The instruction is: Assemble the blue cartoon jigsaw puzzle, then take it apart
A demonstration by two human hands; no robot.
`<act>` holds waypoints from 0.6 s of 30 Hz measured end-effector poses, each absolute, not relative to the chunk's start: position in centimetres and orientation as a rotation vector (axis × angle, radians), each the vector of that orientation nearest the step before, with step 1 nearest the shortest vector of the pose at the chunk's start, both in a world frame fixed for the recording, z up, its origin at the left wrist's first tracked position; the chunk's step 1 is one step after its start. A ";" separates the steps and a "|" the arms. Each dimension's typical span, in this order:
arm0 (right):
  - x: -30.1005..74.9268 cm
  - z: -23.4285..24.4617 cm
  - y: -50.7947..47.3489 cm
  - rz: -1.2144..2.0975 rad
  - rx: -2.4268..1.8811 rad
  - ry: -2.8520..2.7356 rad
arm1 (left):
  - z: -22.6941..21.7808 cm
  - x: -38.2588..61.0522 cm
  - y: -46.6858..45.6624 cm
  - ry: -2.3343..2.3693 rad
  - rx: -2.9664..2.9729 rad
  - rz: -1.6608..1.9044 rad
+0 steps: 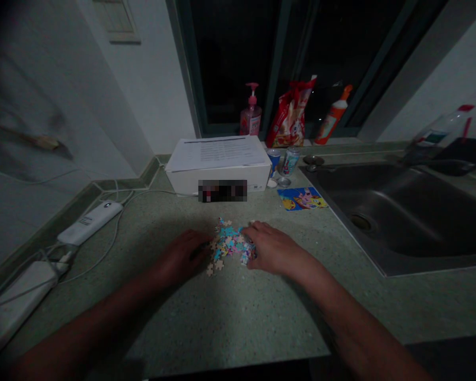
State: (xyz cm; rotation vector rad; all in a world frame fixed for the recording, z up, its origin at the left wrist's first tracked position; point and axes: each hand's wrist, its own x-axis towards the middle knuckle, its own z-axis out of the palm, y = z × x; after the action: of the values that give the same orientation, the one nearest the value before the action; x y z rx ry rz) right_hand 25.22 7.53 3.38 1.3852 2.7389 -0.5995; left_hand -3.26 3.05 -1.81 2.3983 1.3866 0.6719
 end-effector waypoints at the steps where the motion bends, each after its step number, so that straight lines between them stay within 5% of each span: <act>1: 25.3 3.3 7.6 -0.608 1.377 2.748 | -1.9 -3.3 3.1 1.388 2.399 0.681; 18: 25.5 3.1 8.0 -0.701 1.337 2.867 | -2.3 -3.2 3.3 1.348 2.231 0.954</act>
State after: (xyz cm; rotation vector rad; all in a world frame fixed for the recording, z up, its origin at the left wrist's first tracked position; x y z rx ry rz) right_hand 25.53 7.99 3.14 1.3368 2.8671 -0.7006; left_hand -3.24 3.34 -2.30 2.2307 1.3484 0.9538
